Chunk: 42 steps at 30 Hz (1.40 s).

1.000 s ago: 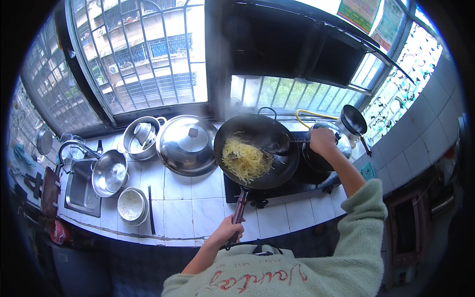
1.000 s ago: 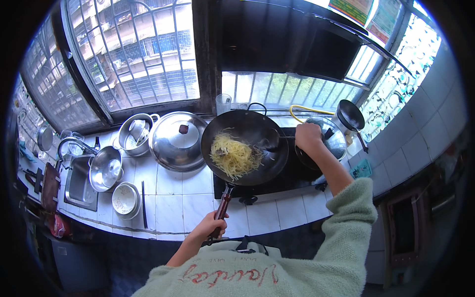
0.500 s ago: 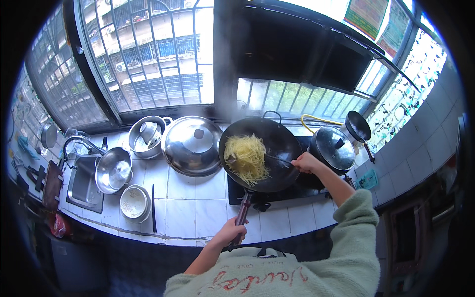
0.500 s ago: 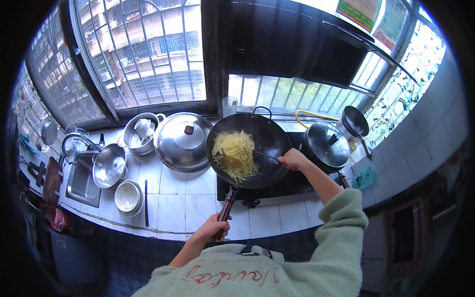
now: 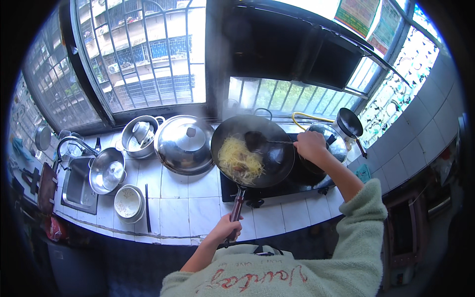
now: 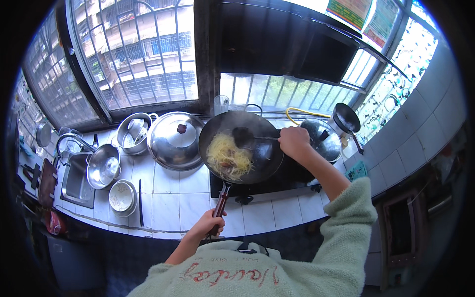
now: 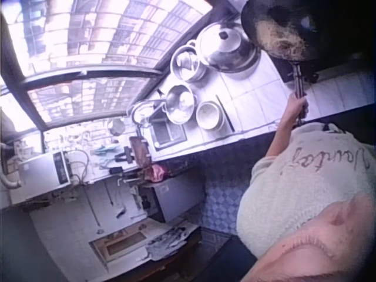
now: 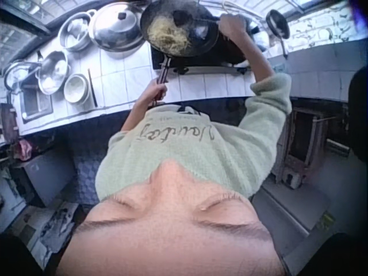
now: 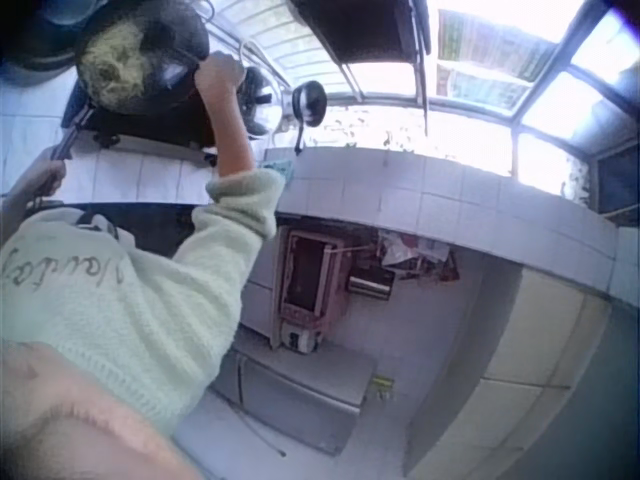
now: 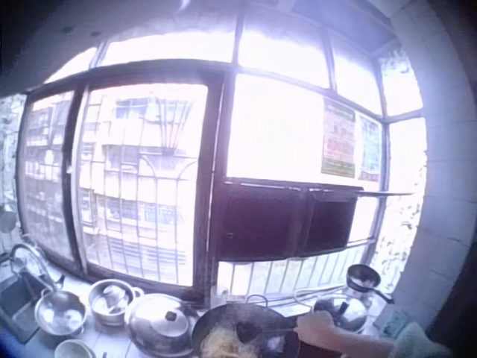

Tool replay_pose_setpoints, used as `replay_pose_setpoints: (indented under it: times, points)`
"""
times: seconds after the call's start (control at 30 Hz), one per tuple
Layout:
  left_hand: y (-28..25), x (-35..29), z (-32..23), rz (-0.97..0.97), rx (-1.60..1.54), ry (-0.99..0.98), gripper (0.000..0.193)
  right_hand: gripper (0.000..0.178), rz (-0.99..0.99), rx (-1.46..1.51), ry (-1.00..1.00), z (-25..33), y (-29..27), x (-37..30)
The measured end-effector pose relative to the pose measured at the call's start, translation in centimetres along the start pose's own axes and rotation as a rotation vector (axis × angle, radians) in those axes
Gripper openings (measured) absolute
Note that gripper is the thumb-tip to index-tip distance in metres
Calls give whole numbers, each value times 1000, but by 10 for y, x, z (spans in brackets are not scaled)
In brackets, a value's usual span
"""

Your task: The person stir-fries noodles in a wok on a gas stove, adding seasoning from a bottle and repeatedly stirring with a spatula. The person briefly washes hands at the sink and returns to continue stirring the noodles.

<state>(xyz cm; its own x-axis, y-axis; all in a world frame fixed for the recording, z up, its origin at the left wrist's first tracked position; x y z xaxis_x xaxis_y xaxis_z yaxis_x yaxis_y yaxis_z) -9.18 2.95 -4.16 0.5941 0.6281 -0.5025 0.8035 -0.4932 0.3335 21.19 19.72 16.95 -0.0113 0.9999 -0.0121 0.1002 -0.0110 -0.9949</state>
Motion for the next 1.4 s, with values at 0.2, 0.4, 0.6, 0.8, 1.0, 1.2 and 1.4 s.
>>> replay_pose_setpoints:
  times: [0.2, 0.4, 0.6, 0.8, 1.0, 1.2, 1.4]
  points:
    - [1, 1, 0, -22, -15, 8, 46, 24, 280, -155, 39, -51, 17, 41]
    - [0, 3, 4, -8, -63, 18, 46, 34, 867, 537, 330, -52, 120, 45]
    - [0, 3, 3, -20, -29, 11, 47, 41, 535, 1042, 302, -12, 172, 24]
    - [1, 1, 1, -38, -8, 2, 48, 42, 480, 966, 442, -64, 94, -2]
    - [-2, 1, 2, -52, 19, 0, 48, 43, 460, 758, 413, -79, 59, -21]
    - [-1, 1, 4, -41, 29, 3, 45, 44, 353, 671, 380, -81, 48, -23]
    - [-2, 2, 3, -52, 24, 3, 45, 40, 12, 283, 160, -45, 25, -14]
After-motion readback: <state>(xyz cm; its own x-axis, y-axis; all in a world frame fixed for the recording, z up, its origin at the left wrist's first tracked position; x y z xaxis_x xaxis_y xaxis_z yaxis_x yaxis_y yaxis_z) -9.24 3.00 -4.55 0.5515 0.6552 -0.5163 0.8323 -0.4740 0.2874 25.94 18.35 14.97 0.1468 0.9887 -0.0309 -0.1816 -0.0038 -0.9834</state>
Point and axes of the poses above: each hand's wrist, its own x-axis towards the middle knuckle, its own y-axis out of the palm, z = x × y, the point moved 3 cm from there along x, towards the middle knuckle, and after that the axes turned 11 degrees about x, right-handed, at the moved point
